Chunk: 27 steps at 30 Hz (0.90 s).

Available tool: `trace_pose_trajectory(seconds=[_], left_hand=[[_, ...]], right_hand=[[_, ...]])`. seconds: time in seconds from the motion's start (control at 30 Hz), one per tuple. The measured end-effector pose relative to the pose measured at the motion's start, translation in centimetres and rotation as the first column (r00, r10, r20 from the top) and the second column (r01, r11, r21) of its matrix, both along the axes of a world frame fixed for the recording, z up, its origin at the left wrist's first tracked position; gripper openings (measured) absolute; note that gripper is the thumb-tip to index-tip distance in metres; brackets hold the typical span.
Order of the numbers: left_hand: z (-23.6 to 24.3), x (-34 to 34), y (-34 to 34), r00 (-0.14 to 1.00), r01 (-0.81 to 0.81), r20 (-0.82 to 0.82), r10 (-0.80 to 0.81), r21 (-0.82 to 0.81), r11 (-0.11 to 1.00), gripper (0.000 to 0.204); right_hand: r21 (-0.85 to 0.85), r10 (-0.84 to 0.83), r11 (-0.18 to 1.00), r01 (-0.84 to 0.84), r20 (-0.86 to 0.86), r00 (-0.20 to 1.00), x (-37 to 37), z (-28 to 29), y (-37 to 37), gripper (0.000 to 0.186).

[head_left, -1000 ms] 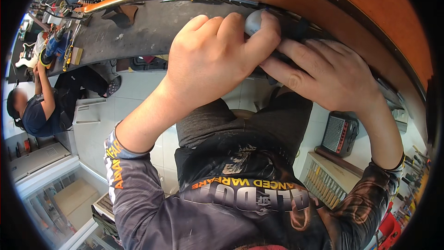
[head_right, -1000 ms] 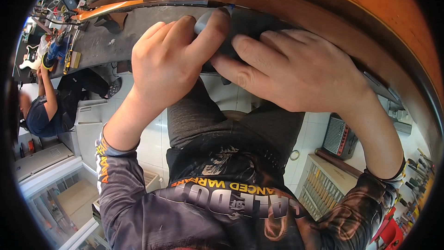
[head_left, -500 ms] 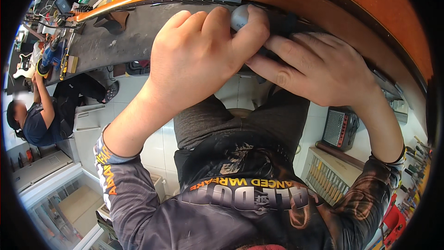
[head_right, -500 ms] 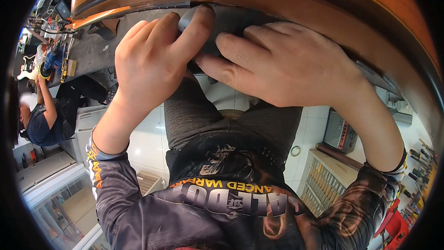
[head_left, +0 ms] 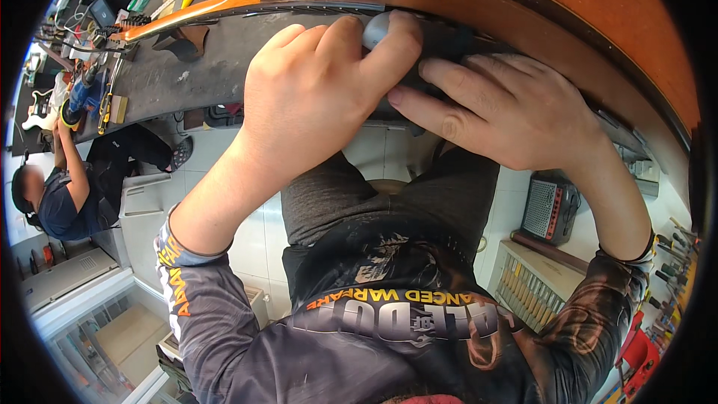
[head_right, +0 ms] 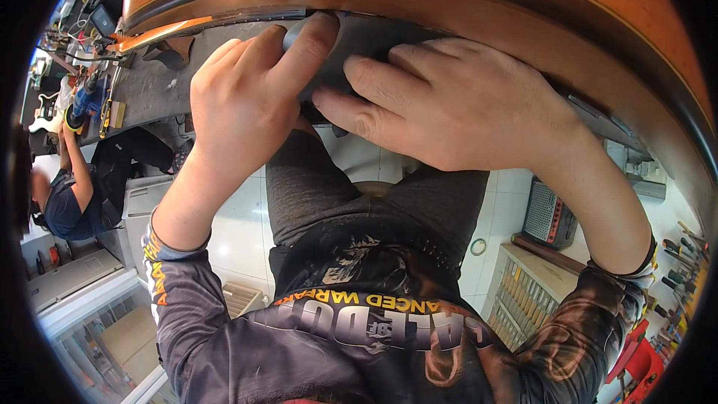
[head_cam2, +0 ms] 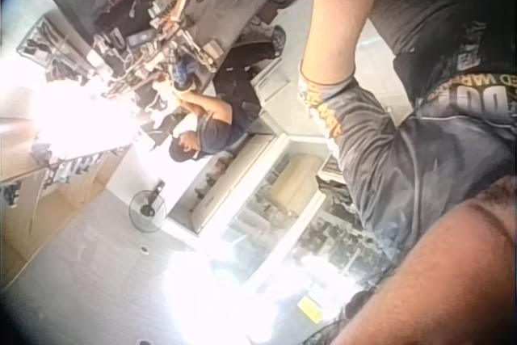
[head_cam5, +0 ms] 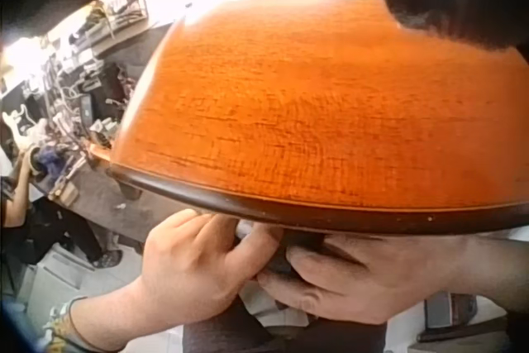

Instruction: The person applies adhesive and sealant along the interior edges of an acoustic guitar's sound hole using a small applicator bottle, while holding the instrument steady by hand. They then use a cloth to wipe excess material from the surface and the internal bracing.

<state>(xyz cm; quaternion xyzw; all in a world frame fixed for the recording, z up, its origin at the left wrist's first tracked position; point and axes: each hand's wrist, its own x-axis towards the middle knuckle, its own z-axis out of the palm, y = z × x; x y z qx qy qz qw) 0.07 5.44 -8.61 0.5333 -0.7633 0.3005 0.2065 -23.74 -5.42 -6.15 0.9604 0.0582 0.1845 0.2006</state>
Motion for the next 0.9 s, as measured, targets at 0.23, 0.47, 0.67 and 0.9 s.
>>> trace_pose_trajectory(seconds=[0.23,0.47,0.67,0.9], left_hand=[[-0.4,-0.1,-0.1,1.0,0.002,-0.025,-0.002,0.016,1.0,0.065],[0.4,-0.2,0.4,1.0,-0.017,-0.019,0.019,0.102,0.995,0.082],[0.6,-0.3,0.2,1.0,-0.018,0.006,0.017,0.098,0.995,0.089],[-0.4,-0.3,-0.1,0.998,-0.04,-0.051,0.042,0.039,0.998,0.059]], right_hand=[[-0.023,-0.025,0.999,0.024,-0.023,0.999,-0.2,0.1,0.3,0.056],[-0.031,-0.026,0.999,0.026,0.003,1.0,-0.1,0.0,0.0,0.054],[-0.019,-0.018,1.0,0.018,0.005,1.0,-0.2,0.0,-0.2,0.051],[-0.043,-0.031,0.999,0.031,0.004,1.0,-0.1,0.2,0.1,0.054]])
